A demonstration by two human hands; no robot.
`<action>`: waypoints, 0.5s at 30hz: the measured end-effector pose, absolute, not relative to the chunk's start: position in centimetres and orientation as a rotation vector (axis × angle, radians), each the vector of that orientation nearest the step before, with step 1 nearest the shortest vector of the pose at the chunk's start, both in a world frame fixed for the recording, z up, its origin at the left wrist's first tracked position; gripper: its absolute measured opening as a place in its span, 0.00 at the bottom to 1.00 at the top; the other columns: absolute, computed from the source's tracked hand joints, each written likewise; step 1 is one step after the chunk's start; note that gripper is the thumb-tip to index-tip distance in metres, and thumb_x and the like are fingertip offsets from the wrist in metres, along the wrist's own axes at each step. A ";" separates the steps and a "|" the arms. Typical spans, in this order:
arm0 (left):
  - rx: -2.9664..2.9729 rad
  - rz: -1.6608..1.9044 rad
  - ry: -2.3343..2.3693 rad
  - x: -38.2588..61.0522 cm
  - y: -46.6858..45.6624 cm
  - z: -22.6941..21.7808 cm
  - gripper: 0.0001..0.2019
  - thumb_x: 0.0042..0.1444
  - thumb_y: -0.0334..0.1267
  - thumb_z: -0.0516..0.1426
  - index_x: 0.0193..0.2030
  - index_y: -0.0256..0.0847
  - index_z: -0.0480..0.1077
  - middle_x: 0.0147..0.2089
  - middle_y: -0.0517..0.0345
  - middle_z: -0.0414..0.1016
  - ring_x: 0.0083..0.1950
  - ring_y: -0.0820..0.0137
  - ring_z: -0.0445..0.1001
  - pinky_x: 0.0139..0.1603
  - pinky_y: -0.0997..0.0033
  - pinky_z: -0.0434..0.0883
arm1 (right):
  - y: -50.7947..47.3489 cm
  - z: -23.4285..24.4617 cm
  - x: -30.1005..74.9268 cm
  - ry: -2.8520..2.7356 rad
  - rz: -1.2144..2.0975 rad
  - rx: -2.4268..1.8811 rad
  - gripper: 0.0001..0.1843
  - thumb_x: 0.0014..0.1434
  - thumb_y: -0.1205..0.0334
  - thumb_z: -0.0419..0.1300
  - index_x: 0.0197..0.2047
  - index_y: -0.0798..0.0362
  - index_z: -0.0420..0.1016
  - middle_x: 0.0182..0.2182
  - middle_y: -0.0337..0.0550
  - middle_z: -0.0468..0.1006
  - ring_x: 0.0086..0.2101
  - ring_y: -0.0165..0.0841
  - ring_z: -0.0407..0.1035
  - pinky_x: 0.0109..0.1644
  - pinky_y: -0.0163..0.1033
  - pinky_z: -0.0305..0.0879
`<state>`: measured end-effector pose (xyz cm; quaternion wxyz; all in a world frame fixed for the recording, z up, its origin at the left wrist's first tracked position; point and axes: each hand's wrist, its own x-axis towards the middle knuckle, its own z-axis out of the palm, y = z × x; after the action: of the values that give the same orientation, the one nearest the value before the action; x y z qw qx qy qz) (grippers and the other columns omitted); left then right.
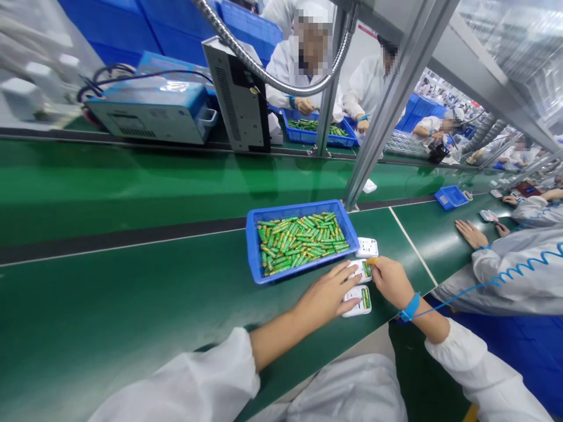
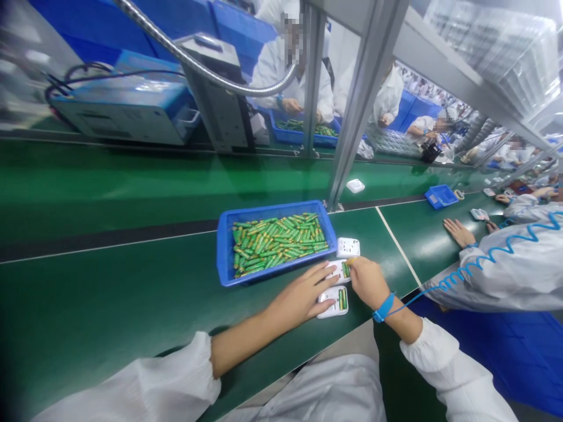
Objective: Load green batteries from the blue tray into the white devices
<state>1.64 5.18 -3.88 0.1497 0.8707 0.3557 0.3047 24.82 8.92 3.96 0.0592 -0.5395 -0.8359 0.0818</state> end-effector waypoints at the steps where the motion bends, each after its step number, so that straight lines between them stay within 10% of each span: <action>1: 2.496 0.883 1.018 1.6 5.2 -3.8 0.26 0.68 0.42 0.69 0.71 0.40 0.74 0.74 0.41 0.73 0.80 0.46 0.66 0.76 0.45 0.74 | 8.9 3.8 25.0 -2.541 0.247 -1.618 0.17 0.73 0.72 0.55 0.55 0.52 0.83 0.48 0.50 0.88 0.48 0.42 0.82 0.54 0.42 0.75; 15: 2.515 0.885 1.047 2.1 5.3 -4.2 0.28 0.67 0.43 0.70 0.71 0.40 0.73 0.73 0.42 0.74 0.79 0.48 0.67 0.76 0.50 0.73 | 10.6 3.3 24.6 -2.532 0.190 -1.578 0.14 0.69 0.75 0.53 0.41 0.52 0.78 0.37 0.46 0.82 0.38 0.38 0.76 0.44 0.38 0.65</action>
<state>2.09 5.33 -4.18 0.1380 0.8696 0.3620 0.3061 24.55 10.65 3.25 0.0760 -0.5264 -0.8444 0.0635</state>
